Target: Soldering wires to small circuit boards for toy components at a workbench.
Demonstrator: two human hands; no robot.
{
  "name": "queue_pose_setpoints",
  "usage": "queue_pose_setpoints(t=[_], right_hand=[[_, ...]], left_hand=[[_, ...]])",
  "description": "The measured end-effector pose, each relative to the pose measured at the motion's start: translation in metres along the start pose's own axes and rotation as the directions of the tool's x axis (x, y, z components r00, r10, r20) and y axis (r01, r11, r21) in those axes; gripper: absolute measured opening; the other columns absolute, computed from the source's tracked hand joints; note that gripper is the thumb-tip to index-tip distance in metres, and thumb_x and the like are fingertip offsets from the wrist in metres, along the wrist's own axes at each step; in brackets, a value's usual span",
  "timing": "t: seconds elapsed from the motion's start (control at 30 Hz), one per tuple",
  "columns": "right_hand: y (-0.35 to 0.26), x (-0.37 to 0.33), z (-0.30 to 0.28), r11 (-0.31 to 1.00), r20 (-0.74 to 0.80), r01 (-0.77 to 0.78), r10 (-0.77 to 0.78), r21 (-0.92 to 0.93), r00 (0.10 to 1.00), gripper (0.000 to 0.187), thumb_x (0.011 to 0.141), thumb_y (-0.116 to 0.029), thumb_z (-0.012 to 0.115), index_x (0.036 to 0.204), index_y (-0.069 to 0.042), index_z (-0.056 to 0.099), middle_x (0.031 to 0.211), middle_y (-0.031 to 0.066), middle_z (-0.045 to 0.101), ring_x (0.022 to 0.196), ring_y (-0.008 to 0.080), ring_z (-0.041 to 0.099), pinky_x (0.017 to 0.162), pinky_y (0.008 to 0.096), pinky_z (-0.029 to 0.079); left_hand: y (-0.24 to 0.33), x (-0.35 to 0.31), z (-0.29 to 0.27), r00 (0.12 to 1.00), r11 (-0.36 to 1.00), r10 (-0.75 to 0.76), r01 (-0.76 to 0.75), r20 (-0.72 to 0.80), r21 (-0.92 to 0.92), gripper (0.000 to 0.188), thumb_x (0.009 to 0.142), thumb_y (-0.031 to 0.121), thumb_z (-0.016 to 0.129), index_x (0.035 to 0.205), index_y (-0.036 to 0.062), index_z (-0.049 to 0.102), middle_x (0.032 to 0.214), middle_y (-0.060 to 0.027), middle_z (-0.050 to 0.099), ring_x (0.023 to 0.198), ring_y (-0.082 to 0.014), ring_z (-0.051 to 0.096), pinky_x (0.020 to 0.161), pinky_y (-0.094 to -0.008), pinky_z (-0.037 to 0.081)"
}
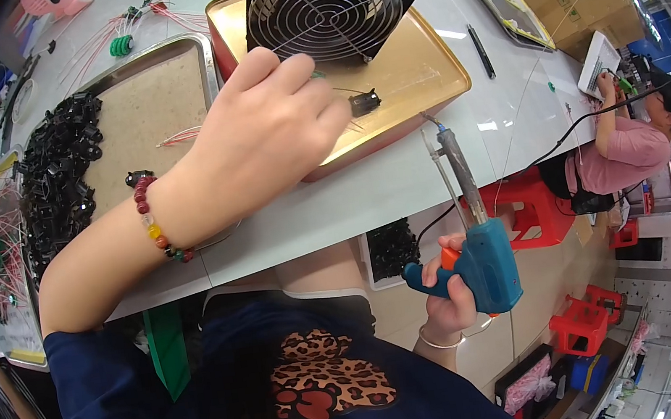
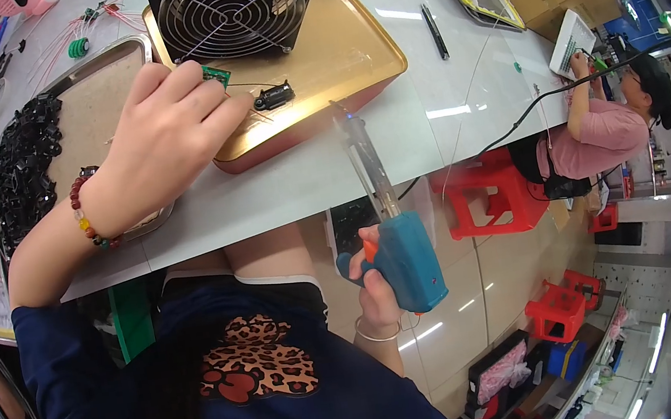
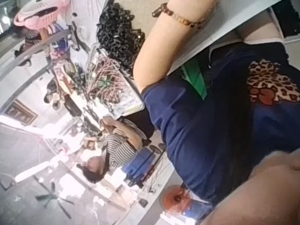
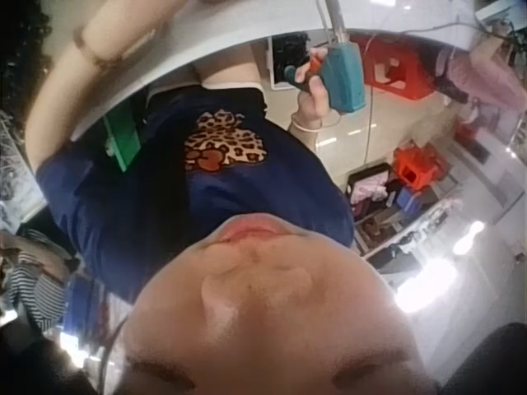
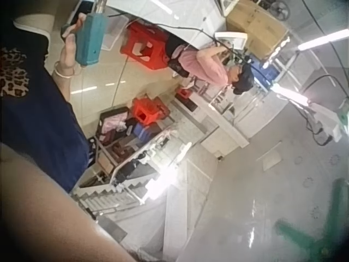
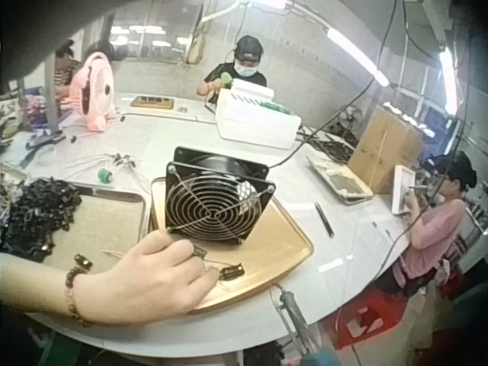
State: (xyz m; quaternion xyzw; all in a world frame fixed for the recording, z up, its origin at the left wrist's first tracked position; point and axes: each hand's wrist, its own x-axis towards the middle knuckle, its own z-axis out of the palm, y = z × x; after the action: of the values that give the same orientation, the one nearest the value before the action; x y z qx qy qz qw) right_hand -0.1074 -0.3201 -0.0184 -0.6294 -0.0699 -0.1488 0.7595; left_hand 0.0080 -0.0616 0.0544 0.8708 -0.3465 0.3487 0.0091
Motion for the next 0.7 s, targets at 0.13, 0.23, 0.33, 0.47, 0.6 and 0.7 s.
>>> queue_pose_setpoints(t=[0.13,0.23,0.33,0.47,0.6,0.7], right_hand=[[-0.004,0.003,0.000,1.000,0.079,-0.024,0.024,-0.008,0.997,0.047,0.076,-0.016,0.056,0.114,0.010,0.046,0.108,0.0208,0.051,0.058,0.0161,0.053,0.053,0.0253,0.043],[-0.003,0.007,0.001,0.998,0.107,-0.060,0.063,-0.027,0.992,0.047,0.076,-0.017,0.058,0.114,0.010,0.048,0.107,0.0208,0.052,0.060,0.0162,0.054,0.055,0.0256,0.043],[0.002,0.010,0.005,0.997,0.119,-0.068,0.073,-0.044,0.990,0.046,0.076,-0.015,0.060,0.114,0.010,0.050,0.104,0.0202,0.055,0.062,0.0170,0.054,0.056,0.0266,0.044],[0.010,0.011,0.008,0.996,0.050,-0.086,0.087,-0.024,0.995,0.057,0.070,-0.012,0.071,0.119,0.007,0.049,0.101,0.0133,0.061,0.082,0.0132,0.059,0.070,0.0245,0.049],[0.014,0.008,0.000,0.991,0.051,-0.098,0.103,-0.096,0.993,0.058,0.069,-0.012,0.072,0.119,0.008,0.049,0.096,0.0114,0.062,0.078,0.0118,0.060,0.071,0.0233,0.050],[0.012,0.009,0.008,0.991,0.017,-0.070,0.072,-0.115,0.997,0.057,0.069,-0.012,0.072,0.118,0.008,0.050,0.095,0.0098,0.063,0.075,0.0105,0.059,0.070,0.0225,0.049]], left_hand=[[-0.009,0.003,0.010,0.998,0.998,-0.032,0.035,0.049,-0.053,0.008,0.069,0.013,0.060,0.064,0.0104,0.055,0.062,-0.0002,0.054,0.072,-0.0168,0.052,0.069,-0.0278,0.037],[-0.015,0.006,0.007,0.995,0.973,-0.090,0.096,0.042,-0.208,0.013,0.075,0.016,0.063,0.065,0.0092,0.057,0.063,-0.0017,0.053,0.072,-0.0187,0.052,0.068,-0.0301,0.036],[-0.018,-0.002,0.011,0.988,0.931,-0.153,0.150,0.016,-0.333,0.010,0.078,0.016,0.066,0.076,0.0070,0.064,0.069,-0.0027,0.056,0.070,-0.0202,0.051,0.067,-0.0311,0.035],[-0.019,-0.007,0.013,0.975,0.885,-0.214,0.223,0.069,-0.410,0.008,0.078,0.015,0.066,0.077,0.0065,0.065,0.070,-0.0030,0.058,0.070,-0.0201,0.052,0.067,-0.0310,0.035],[-0.022,-0.004,0.013,0.951,0.775,-0.287,0.300,0.114,-0.555,0.009,0.077,0.014,0.066,0.075,0.0052,0.065,0.065,-0.0048,0.058,0.063,-0.0184,0.053,0.063,-0.0298,0.037],[-0.022,-0.006,0.016,0.916,0.655,-0.374,0.374,0.148,-0.656,0.009,0.076,0.013,0.065,0.074,0.0045,0.064,0.062,-0.0055,0.058,0.060,-0.0173,0.053,0.059,-0.0292,0.039]])
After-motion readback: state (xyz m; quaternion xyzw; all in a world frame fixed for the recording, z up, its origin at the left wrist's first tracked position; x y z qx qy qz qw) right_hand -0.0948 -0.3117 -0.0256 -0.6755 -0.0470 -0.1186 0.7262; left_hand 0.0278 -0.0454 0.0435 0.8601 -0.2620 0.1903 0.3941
